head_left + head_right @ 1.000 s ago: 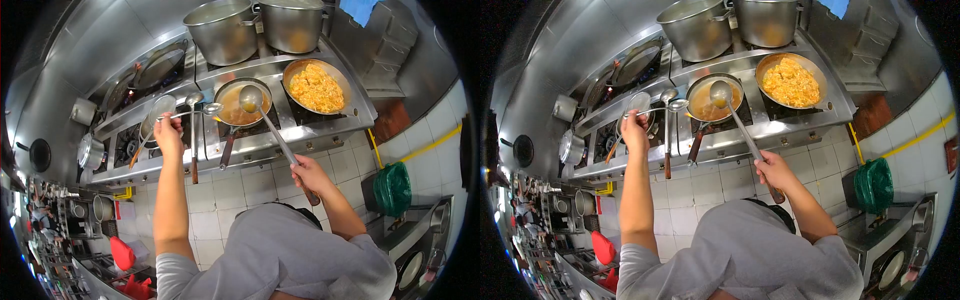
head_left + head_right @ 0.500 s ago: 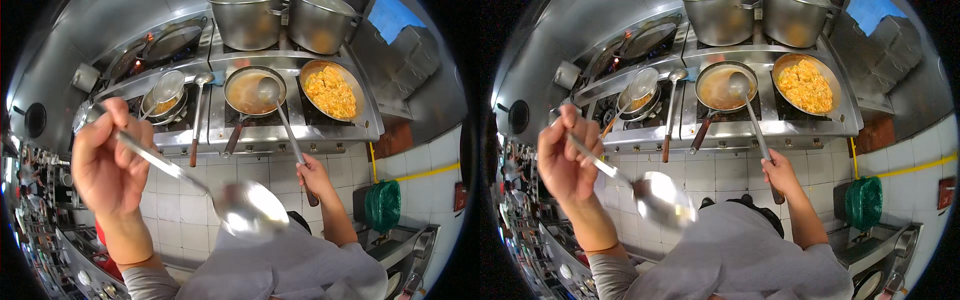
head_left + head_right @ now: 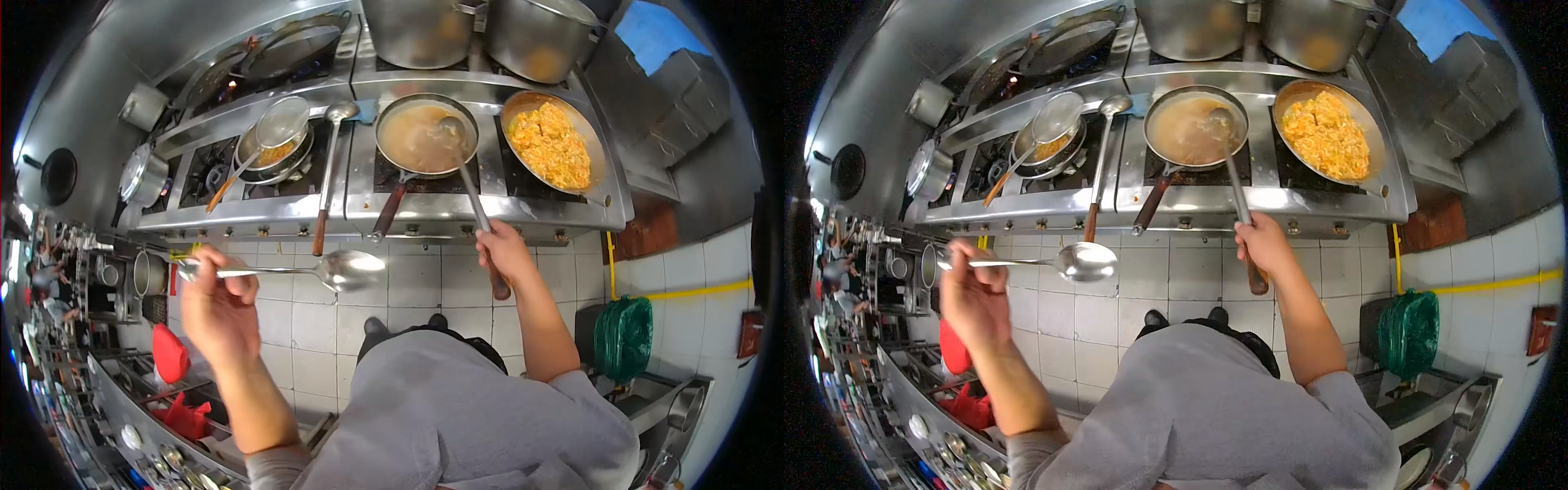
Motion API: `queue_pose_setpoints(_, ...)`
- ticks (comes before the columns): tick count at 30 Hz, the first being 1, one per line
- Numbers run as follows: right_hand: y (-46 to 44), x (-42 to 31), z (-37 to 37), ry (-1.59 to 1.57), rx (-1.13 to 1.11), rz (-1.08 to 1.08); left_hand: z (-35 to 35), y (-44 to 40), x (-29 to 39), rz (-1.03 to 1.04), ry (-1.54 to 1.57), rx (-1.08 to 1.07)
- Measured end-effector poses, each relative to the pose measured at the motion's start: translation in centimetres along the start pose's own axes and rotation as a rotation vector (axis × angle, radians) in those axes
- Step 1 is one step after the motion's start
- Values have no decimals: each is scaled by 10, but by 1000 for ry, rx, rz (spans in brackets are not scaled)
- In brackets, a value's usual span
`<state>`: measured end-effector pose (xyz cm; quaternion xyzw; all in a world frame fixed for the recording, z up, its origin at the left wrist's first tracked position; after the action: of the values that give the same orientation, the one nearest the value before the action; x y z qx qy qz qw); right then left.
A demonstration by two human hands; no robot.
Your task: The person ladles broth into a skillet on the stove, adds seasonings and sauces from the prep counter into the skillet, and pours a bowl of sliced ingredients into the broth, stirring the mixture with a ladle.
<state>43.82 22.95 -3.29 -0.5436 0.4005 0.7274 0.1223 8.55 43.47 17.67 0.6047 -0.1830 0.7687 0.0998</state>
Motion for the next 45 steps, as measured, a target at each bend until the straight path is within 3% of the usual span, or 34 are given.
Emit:
queue_pose_setpoints(1,-1,4,1,-249,-123,73,-9,10,-22,-36,-55,140)
queue_pose_setpoints(2,1,-3,0,-253,-117,66,-25,21,-50,-50,-101,218)
queue_pose_setpoints(4,13,-14,4,-582,-179,175,-52,48,-92,-78,-280,306)
queue_pose_setpoints(6,15,-14,3,-603,-191,181,-70,78,-123,-97,-337,356)
queue_pose_setpoints(12,-2,5,4,-125,-219,-2,-104,168,-163,-203,-617,391)
queue_pose_setpoints(16,-9,-7,5,629,126,-321,-107,198,-153,-210,-768,445)
queue_pose_setpoints(17,-11,-10,7,818,157,-462,-105,200,-145,-270,-890,302)
queue_pose_setpoints(20,-35,3,4,1099,220,-371,-115,210,-128,-330,-1228,6)
queue_pose_setpoints(21,-20,-12,22,1109,191,-251,-121,214,-120,-345,-1230,-3)
queue_pose_setpoints(23,-57,22,-6,1168,135,-398,-141,232,-118,-388,-1221,22)
queue_pose_setpoints(26,-65,24,1,1320,105,-314,-181,268,-126,-452,-1292,63)
queue_pose_setpoints(28,-31,13,40,1370,359,-217,-209,294,-119,-497,-1290,122)
queue_pose_setpoints(30,4,12,88,1447,544,-478,-241,317,-114,-516,-1279,130)
queue_pose_setpoints(32,35,21,140,1409,501,-585,-282,342,-107,-481,-1286,221)
queue_pose_setpoints(34,58,49,201,1185,153,-1002,-326,366,-91,-501,-1320,300)
queue_pose_setpoints(36,76,104,264,1115,-183,-1265,-374,390,-72,-523,-1357,381)
queue_pose_setpoints(38,129,158,340,1061,-486,-877,-421,412,-55,-568,-1286,537)
queue_pose_setpoints(40,167,222,390,1282,-872,-710,-462,430,-46,-567,-1312,586)
queue_pose_setpoints(42,193,285,428,1494,-1282,-452,-501,446,-38,-432,-1391,738)
queue_pose_setpoints(43,196,304,444,1499,-1293,-460,-518,449,-31,-437,-1388,753)
queue_pose_setpoints(45,208,339,468,1461,-1349,-120,-555,450,-4,-351,-1505,784)
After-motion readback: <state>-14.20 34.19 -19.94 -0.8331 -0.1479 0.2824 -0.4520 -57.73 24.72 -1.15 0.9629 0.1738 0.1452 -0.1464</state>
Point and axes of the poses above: each hand's wrist, its own y-axis away from the middle knuckle, its own z-axis out of the palm, x = y × z, the point moved 4 cm from there along -y, towards the middle knuckle, and after that the axes turned 15 degrees about -y, right-handed, at the moved point
